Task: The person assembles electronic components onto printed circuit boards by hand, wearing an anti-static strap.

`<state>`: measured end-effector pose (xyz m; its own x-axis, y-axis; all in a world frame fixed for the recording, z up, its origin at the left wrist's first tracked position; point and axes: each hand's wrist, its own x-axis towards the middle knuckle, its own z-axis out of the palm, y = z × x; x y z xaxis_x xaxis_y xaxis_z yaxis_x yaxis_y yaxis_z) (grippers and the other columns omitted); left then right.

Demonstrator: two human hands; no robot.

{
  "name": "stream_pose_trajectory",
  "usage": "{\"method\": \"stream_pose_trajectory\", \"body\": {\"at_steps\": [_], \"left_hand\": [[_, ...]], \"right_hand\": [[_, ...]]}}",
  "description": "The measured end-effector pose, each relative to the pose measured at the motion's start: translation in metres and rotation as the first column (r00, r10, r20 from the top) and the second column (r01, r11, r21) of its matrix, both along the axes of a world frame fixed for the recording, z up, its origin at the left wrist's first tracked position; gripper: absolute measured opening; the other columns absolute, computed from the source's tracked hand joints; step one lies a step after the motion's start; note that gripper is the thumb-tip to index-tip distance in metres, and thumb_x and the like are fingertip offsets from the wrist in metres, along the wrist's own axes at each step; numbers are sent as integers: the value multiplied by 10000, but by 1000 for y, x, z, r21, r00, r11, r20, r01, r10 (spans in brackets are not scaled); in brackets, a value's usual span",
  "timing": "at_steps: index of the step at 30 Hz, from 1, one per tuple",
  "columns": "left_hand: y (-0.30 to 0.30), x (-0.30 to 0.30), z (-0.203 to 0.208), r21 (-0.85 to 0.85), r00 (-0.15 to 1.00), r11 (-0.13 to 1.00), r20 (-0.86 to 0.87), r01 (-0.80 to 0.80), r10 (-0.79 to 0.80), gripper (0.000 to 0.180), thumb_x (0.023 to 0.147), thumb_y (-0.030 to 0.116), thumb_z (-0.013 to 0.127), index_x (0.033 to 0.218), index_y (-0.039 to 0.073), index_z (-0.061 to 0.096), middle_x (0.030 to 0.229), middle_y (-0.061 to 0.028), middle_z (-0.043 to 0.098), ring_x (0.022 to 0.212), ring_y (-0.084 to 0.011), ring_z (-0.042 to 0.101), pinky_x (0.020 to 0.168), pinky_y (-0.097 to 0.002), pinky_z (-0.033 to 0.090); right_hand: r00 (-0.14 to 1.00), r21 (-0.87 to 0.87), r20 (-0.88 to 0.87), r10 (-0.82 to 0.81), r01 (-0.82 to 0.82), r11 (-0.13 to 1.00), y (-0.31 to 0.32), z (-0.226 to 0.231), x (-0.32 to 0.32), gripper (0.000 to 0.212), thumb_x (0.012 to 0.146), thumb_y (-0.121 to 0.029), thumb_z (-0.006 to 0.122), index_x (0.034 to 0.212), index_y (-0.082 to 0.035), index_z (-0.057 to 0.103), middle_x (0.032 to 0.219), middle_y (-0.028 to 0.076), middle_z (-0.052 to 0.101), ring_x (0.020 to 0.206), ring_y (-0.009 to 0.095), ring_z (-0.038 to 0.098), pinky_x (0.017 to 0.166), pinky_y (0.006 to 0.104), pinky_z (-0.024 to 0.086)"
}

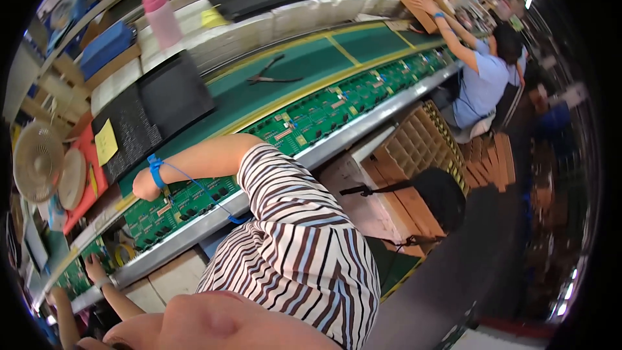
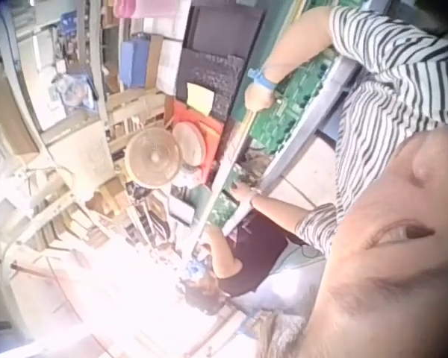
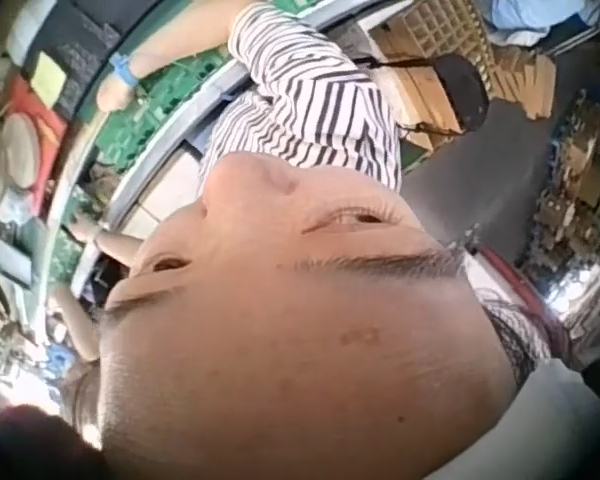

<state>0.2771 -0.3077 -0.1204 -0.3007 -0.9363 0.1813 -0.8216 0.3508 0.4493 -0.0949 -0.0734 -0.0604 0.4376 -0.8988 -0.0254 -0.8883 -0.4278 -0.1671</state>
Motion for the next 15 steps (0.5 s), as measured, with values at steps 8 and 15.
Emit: {"method": "stream_pose_trajectory", "body": {"at_steps": [8, 15], "left_hand": [[63, -45, 25, 84, 976, 986, -177, 146, -130, 273, 836, 252, 525, 938, 1, 565, 806, -95, 616, 711, -167, 588, 655, -280, 443], [111, -83, 38, 147, 925, 943, -289, 297, -246, 263, 838, 236, 535, 929, -9, 561, 797, -87, 609, 715, -149, 570, 670, -262, 432]], "right_hand": [[998, 68, 31, -61, 58, 996, 24, 9, -23, 173, 652, -128, 508, 678, -7, 628, 714, 168, 607, 683, 315, 576, 605, 414, 454], [997, 47, 49, -62, 60, 997, 39, 12, -40, 124, 617, -114, 528, 616, -28, 618, 657, 148, 597, 644, 308, 568, 567, 417, 444]]}}
